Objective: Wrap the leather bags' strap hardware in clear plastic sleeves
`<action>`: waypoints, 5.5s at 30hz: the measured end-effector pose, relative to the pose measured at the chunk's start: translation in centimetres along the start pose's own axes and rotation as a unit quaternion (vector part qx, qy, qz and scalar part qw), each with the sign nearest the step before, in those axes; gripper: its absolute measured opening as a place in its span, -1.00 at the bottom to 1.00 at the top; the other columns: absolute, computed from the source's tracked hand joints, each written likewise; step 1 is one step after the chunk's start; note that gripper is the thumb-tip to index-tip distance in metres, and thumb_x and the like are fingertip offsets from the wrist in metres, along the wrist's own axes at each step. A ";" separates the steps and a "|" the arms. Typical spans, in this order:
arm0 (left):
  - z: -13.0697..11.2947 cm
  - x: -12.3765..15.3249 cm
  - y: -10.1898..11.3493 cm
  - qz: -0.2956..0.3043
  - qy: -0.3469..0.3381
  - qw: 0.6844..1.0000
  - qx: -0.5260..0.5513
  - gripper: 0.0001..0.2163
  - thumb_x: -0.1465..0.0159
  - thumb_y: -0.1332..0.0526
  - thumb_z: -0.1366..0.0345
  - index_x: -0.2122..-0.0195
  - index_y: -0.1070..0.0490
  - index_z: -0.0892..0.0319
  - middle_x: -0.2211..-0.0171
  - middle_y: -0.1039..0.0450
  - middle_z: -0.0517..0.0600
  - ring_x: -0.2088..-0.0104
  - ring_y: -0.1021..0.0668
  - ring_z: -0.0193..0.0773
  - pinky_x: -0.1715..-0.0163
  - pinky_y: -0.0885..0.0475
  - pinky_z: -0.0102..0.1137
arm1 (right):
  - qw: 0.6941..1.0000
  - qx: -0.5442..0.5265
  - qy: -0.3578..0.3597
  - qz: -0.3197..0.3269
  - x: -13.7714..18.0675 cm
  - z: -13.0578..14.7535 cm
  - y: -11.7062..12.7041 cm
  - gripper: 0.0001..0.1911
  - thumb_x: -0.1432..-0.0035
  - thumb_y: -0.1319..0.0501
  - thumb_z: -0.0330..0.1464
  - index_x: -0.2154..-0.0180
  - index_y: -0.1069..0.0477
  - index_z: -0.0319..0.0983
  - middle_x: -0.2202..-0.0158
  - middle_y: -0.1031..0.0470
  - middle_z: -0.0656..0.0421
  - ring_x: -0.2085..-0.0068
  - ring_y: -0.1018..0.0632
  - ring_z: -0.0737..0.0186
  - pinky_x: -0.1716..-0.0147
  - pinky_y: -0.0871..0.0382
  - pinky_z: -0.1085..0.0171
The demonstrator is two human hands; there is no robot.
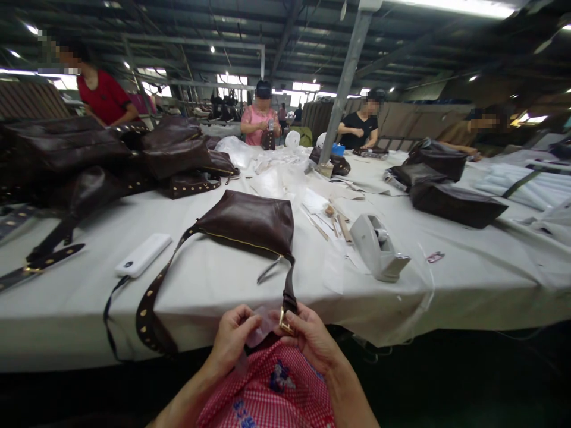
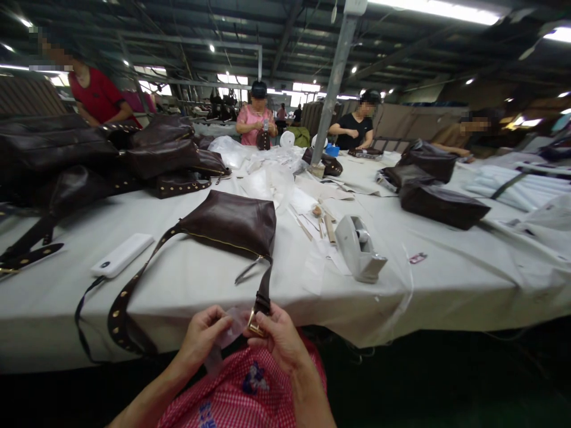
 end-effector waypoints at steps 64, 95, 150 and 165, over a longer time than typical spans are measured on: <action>1.0 0.4 -2.7 0.037 0.088 0.988 0.122 -0.77 0.02 -0.37 0.20 0.59 -0.39 0.23 0.63 -0.36 -0.13 0.58 -0.32 -0.41 0.55 -0.19 -0.50 | 0.990 0.093 0.102 -0.031 -1.9 -0.3 0.6 -0.64 0.04 -0.38 -0.17 0.23 -0.58 -0.24 0.31 -0.61 0.14 0.29 -0.56 0.17 0.20 -0.37 0.23; -1.2 -0.5 -3.2 0.090 0.077 0.989 0.093 -0.72 0.07 -0.37 0.20 0.34 -0.58 0.25 0.37 -0.62 0.03 0.35 -0.56 -0.14 0.26 -0.39 -0.36 | 0.978 0.141 0.123 -0.091 -3.9 1.8 1.5 -0.56 0.17 -0.41 -0.05 0.55 -0.32 -0.24 0.63 -0.35 0.31 0.60 -0.29 0.43 0.62 -0.11 0.42; 0.2 0.0 -4.5 0.188 0.043 0.966 0.174 -0.70 -0.19 -0.27 0.18 0.12 -0.47 0.24 0.36 -0.53 0.02 0.43 -0.48 -0.31 0.37 -0.37 -0.45 | 0.993 0.031 0.086 -0.075 -3.7 1.5 0.8 -0.54 0.20 -0.45 -0.11 0.46 -0.31 -0.27 0.50 -0.47 0.24 0.49 -0.47 0.36 0.49 -0.45 0.33; -0.7 -0.5 -3.4 0.177 -0.053 0.983 -0.021 -0.70 -0.25 -0.17 0.09 0.17 -0.45 0.24 0.32 -0.52 0.04 0.40 -0.57 -0.18 0.32 -0.44 -0.37 | 0.992 0.021 0.104 -0.063 -4.0 1.2 0.9 -0.57 0.15 -0.44 -0.13 0.49 -0.28 -0.25 0.53 -0.40 0.28 0.49 -0.46 0.34 0.46 -0.47 0.29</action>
Point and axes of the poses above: each hand's wrist, its own x-axis away from the middle knuckle, its own y-axis out of the back of the hand, z = x × y, the point moved 4 cm from there along -x, towards the middle knuckle
